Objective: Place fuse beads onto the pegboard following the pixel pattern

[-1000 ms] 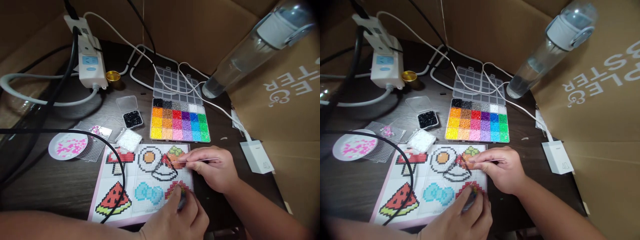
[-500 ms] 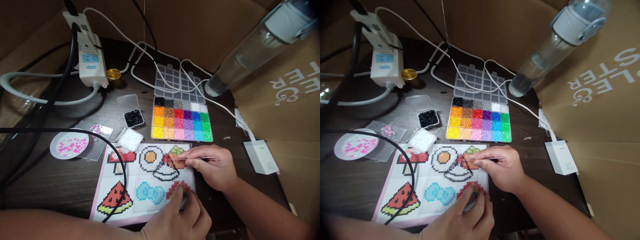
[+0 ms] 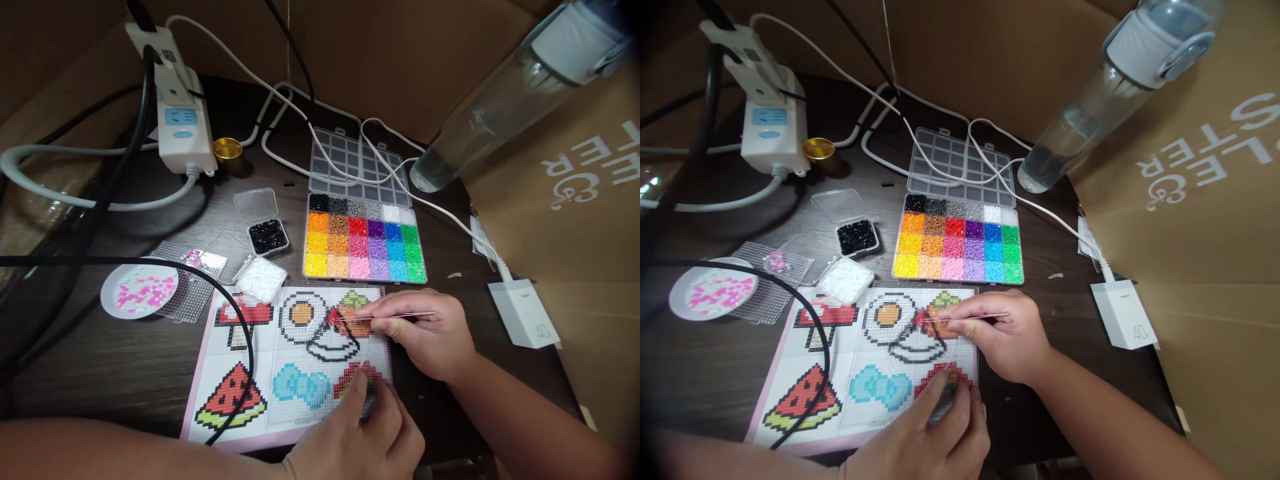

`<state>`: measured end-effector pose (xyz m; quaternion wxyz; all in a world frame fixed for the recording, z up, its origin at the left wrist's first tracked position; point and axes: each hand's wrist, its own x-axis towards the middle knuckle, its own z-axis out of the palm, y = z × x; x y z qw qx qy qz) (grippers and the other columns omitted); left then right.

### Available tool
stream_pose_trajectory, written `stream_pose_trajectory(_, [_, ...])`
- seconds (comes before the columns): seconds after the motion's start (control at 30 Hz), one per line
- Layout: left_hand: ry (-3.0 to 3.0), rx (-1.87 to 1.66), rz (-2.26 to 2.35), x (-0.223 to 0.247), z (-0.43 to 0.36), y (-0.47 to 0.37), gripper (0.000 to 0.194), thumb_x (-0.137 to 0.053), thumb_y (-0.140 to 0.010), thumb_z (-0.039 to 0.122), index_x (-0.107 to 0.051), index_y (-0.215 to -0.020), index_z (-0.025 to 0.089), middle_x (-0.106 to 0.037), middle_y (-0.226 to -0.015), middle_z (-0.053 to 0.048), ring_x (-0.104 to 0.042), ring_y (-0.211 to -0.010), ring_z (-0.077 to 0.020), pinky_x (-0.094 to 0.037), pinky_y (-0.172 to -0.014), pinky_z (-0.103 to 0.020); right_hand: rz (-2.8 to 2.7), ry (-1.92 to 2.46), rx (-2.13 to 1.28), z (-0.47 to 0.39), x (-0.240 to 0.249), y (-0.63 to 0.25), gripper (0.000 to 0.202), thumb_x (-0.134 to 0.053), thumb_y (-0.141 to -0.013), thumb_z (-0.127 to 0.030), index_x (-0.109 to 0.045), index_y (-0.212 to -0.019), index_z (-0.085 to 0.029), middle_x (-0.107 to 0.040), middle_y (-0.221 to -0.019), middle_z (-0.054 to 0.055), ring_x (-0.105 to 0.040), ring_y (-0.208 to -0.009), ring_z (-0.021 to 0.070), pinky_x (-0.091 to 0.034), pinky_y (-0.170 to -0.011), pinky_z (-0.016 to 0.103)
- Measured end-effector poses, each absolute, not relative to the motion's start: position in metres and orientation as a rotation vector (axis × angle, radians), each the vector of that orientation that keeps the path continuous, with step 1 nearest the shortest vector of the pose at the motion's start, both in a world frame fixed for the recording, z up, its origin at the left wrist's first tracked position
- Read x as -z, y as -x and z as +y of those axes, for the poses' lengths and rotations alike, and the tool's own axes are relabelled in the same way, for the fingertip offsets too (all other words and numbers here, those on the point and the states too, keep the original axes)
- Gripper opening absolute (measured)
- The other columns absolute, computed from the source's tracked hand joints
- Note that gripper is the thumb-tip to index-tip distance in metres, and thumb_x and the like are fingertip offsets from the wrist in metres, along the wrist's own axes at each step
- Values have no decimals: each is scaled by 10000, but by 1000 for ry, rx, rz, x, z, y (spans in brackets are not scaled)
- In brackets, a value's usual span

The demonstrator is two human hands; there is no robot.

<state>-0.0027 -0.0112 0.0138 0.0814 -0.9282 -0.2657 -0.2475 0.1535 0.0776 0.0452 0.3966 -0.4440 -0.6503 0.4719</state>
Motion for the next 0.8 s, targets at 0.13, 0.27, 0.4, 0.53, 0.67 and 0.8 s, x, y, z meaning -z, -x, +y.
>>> stream_pose_trajectory(0.13, [2776, 755, -803, -14, -11, 2, 354, -393, -1020, 311, -728, -984, 202, -664, -992, -9, -607, -937, -221, -418, -865, -445, -1646, 1145, -1210, 79, -46, -152, 185, -785, -752, -79, -822, -806, -252, -813, -830, 34, -796, -735, 210, -669, -685, 259])
stream_pose_trajectory(0.27, [2785, 740, -782, -14, -12, 2, 348, -409, -1017, 342, -722, -986, 193, -668, -987, -24, -603, -929, -227, -419, -858, -447, -1609, 1186, -1226, 79, -47, -150, 160, -793, -746, -102, -819, -779, -256, -812, -819, 33, -796, -733, 218, -674, -681, 267])
stream_pose_trajectory(0.4, [2779, 747, -793, -13, -13, 2, 375, -398, -1021, 381, -717, -991, 186, -664, -981, -25, -602, -928, -226, -423, -864, -446, -1600, 1209, -1220, 79, -48, -149, 102, -808, -745, -149, -815, -758, -250, -811, -803, 38, -795, -723, 220, -677, -681, 278])
stream_pose_trajectory(0.53, [2791, 743, -785, -13, -12, 2, 314, -426, -994, 308, -714, -1005, 182, -670, -988, -23, -601, -942, -230, -420, -868, -449, -1592, 1208, -1226, 80, -48, -148, 118, -804, -740, -131, -813, -752, -248, -811, -796, 33, -795, -730, 217, -675, -683, 271])
stream_pose_trajectory(0.67, [2785, 750, -784, -14, -12, 3, 313, -415, -989, 249, -723, -992, 195, -668, -988, -9, -610, -934, -222, -411, -872, -457, -1575, 1193, -1231, 79, -49, -148, 161, -795, -731, -95, -814, -751, -253, -811, -788, 23, -795, -731, 203, -668, -684, 244])
stream_pose_trajectory(0.8, [2790, 730, -772, -14, -12, 3, 295, -440, -987, 264, -725, -1005, 192, -668, -1000, -17, -606, -940, -226, -410, -875, -458, -1563, 1200, -1236, 79, -50, -149, 148, -794, -738, -108, -817, -753, -253, -811, -790, 31, -795, -728, 209, -672, -683, 261])
